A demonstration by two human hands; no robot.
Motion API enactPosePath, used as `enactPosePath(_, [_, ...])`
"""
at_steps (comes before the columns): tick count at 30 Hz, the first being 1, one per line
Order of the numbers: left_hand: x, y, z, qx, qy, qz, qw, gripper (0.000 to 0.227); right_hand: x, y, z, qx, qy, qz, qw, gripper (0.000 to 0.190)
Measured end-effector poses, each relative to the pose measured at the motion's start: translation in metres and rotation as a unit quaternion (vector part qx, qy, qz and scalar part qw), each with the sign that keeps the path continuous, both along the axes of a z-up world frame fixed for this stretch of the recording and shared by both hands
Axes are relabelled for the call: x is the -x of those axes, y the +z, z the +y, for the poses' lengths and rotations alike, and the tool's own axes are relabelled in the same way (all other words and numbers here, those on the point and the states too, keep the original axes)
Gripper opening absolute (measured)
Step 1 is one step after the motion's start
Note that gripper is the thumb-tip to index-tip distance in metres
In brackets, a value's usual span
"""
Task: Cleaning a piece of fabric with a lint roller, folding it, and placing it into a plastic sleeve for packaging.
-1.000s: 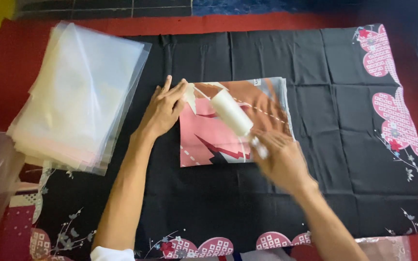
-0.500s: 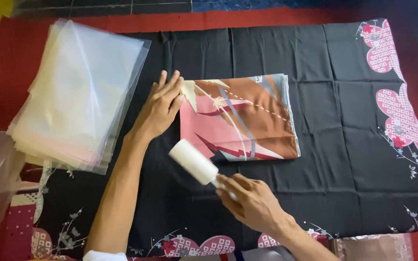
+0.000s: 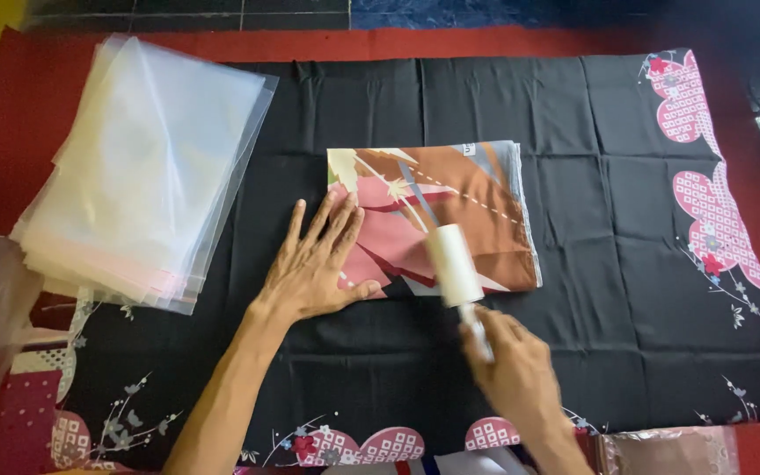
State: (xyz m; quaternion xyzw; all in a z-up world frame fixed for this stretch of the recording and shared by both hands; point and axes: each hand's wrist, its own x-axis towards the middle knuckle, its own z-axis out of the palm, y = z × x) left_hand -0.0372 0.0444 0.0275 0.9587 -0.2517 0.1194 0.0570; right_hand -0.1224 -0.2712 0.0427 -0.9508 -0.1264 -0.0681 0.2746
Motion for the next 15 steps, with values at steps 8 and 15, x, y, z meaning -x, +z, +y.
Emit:
enactPosePath(8, [0.002, 0.012, -0.001, 0.048, -0.002, 0.06, 0.997, 0.109, -0.005, 0.03, -0.063, 0.064, -0.145, -0.011, 0.987, 0.027])
enactPosePath(15, [0.004, 0.008, -0.009, 0.05, 0.032, 0.03, 0.998, 0.107, 0.006, 0.01, 0.003, 0.029, 0.023, -0.075, 0.996, 0.026])
